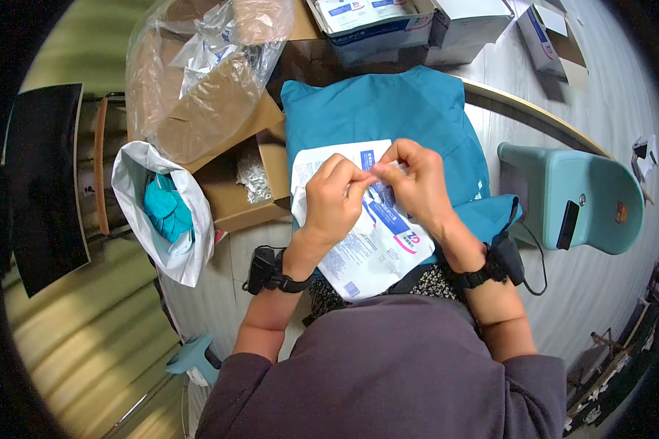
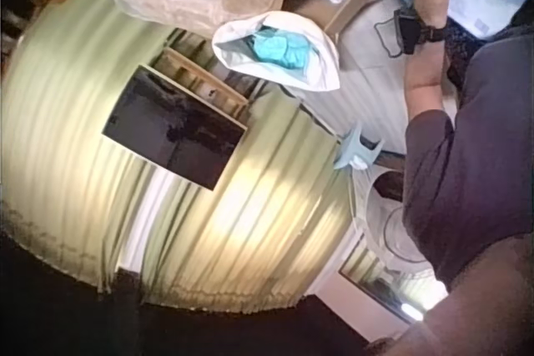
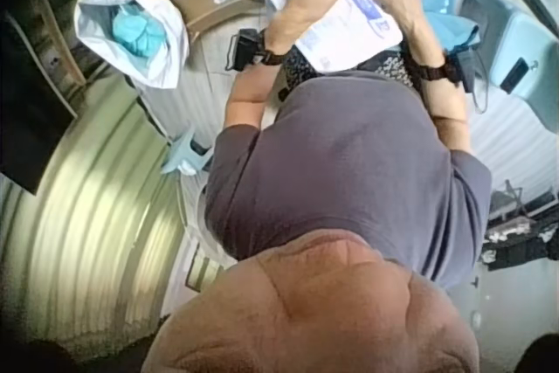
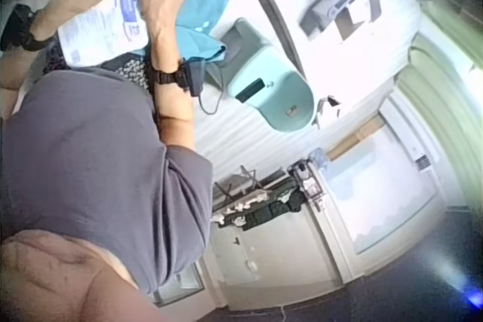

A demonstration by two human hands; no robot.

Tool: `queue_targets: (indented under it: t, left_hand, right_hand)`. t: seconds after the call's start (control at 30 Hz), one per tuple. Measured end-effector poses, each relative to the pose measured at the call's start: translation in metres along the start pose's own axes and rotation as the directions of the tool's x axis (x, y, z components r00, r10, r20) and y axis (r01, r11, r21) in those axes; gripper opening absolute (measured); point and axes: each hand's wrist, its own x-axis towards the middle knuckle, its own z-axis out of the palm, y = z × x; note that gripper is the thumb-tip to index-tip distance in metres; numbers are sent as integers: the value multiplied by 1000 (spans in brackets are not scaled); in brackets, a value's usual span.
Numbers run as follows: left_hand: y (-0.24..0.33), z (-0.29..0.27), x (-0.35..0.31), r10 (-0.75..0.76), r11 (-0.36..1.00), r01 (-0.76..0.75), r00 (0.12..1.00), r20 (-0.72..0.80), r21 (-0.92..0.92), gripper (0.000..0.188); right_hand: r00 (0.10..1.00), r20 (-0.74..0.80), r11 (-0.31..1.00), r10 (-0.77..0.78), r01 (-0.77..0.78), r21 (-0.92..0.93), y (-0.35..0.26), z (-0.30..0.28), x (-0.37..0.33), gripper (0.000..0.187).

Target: The person is sorting and preparing medical masks, likely for packaging or distribution.

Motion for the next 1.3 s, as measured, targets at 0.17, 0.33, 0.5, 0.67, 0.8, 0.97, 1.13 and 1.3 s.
queue_targets:
  t: [0.17,0.33,0.5,0.67,0.8,0.97,1.13,1.3]
  left_hand:
    - [28,-4,-10,178,976,-183,983,-45,-119,21]
    - [64,-40,-22,-60,855,98,994,91,-509,19]
    - [60,-52,-16,-191,799,219,975,110,-559,13]
    - [-15,-30,40,-224,931,219,974,-17,291,23]
    - [-54,10,46,-304,778,134,935,181,614,25]
    - [-51,13,45,-231,842,92,952,202,531,19]
    - [-29,2,57,-261,965,251,951,164,75,15]
    - [-15,1,59,-250,954,282,936,249,-103,13]
  right_hand:
    - [995,-67,971,75,-88,-223,14,-7,21,17]
    - [989,-108,963,105,-128,-237,18,-9,22,16]
    - [991,-61,934,-118,90,-346,15,-13,19,14]
    - [986,-29,937,-165,147,-318,2,-3,7,15]
    - [940,-92,885,-329,273,-377,21,3,7,17]
    - [976,-209,995,-61,43,-89,28,5,4,17]
    - [982,-187,993,-28,6,-119,11,-6,19,27]
    - [981,-126,982,-149,132,-132,-7,-19,20,16]
